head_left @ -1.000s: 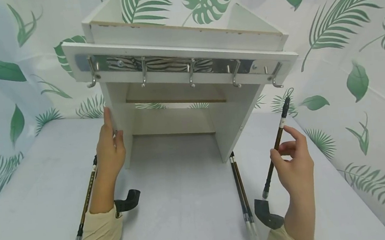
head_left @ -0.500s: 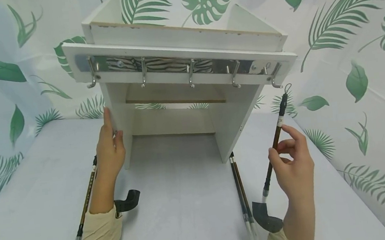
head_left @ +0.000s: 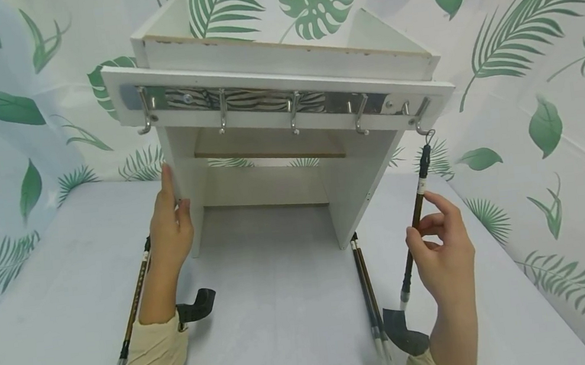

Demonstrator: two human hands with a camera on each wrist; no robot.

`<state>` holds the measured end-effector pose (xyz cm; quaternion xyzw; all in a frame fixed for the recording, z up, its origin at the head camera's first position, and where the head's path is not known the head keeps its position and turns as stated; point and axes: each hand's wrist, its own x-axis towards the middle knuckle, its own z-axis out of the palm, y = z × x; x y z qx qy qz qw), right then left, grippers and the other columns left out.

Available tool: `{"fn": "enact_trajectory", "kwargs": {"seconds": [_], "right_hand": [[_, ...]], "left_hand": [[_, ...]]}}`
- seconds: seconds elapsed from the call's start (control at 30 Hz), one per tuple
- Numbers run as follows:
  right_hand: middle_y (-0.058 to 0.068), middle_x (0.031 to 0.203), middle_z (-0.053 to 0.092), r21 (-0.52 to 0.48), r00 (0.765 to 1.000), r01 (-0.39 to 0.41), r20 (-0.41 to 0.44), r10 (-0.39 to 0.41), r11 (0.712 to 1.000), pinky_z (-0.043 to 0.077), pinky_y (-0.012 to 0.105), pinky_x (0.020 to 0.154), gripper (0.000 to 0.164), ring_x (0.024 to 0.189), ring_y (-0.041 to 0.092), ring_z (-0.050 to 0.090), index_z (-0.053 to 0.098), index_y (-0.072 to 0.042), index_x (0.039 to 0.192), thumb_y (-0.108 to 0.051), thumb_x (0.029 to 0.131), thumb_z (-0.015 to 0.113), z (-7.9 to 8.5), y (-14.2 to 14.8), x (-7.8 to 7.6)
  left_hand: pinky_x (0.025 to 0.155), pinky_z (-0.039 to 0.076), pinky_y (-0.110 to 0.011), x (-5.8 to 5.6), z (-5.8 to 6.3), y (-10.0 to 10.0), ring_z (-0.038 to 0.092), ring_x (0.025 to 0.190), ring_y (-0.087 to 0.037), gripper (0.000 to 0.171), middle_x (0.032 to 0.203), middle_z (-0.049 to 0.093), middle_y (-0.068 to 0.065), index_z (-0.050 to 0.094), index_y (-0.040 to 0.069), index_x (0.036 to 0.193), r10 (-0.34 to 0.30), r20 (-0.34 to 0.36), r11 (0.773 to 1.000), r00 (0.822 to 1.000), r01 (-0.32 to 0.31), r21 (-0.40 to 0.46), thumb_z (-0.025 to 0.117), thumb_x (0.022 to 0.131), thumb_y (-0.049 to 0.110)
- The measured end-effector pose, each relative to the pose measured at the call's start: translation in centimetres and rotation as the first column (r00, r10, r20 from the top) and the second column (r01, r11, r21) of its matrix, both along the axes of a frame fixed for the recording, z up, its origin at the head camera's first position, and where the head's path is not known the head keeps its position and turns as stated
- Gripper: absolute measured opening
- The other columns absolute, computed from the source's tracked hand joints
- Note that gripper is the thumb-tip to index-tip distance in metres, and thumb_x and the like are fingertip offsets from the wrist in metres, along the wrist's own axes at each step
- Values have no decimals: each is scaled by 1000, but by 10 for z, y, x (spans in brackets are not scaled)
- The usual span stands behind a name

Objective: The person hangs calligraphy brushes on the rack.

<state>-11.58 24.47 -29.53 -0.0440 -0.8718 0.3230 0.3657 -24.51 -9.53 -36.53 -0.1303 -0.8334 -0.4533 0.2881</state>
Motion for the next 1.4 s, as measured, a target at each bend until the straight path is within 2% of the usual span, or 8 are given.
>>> {"fn": "enact_trajectory", "kwargs": {"seconds": [0.2,0.53,0.77,0.83,1.0,1.07,1.23,1.4], "right_hand": [[7,81,50,12,1000,10,14,-10,1000,37,-5,64,54,77,-12,45,44,-10,132,6,81,54,-1,1,-1],[11,83,51,36,999,19,32,-20,999,35,-6,66,54,77,-11,44,43,-10,133,5,82,54,-4,2,-2],[12,84,51,38,999,18,43,-20,999,34,-7,66,55,82,17,53,42,-10,133,5,82,54,-5,1,-4],[12,84,51,41,999,21,45,-23,999,34,-7,65,54,82,14,54,42,-10,133,5,82,54,-5,1,-4],[10,84,52,40,998,33,54,-35,999,36,-5,61,53,75,-11,45,43,-11,133,3,83,54,-6,1,-6],[10,84,52,30,998,30,56,-32,999,36,-5,61,53,74,-15,43,43,-11,133,3,83,54,-6,0,-8],[10,83,52,1,998,31,53,-31,1000,36,-5,63,53,75,-10,45,44,-11,132,4,82,55,-9,-1,-10],[9,83,53,0,998,40,43,-40,999,36,-5,64,54,76,5,50,44,-11,132,4,82,55,-10,-1,-13]], "left_hand": [[92,42,-59,0,-1,0,39,121,-46,60,130,37,-33,9,7,147,-3,-8,1000,1000,3,0,40,96,5],[93,42,-58,-1,0,0,39,122,-45,60,132,36,-32,8,8,147,0,21,1000,1000,0,3,39,96,5],[92,43,-57,1,0,0,39,122,-45,61,131,37,-31,9,8,147,3,6,1000,1000,-3,-5,41,96,5],[92,43,-57,1,0,0,39,122,-45,61,131,37,-31,8,8,147,2,4,1000,1000,-2,-6,41,96,5],[91,44,-57,1,0,0,40,120,-45,60,130,38,-32,9,7,147,5,-8,1000,1000,-5,-8,41,96,6],[91,44,-57,0,-1,0,40,121,-45,60,130,37,-32,9,7,147,5,-10,1000,1000,-5,-7,41,96,7],[91,44,-57,0,-1,0,39,122,-45,60,132,36,-32,9,7,147,1,6,1000,1000,-1,1,41,96,6],[91,44,-57,0,-1,0,40,121,-45,59,131,37,-32,9,7,147,2,-3,1000,1000,-2,-3,41,96,8]]}}
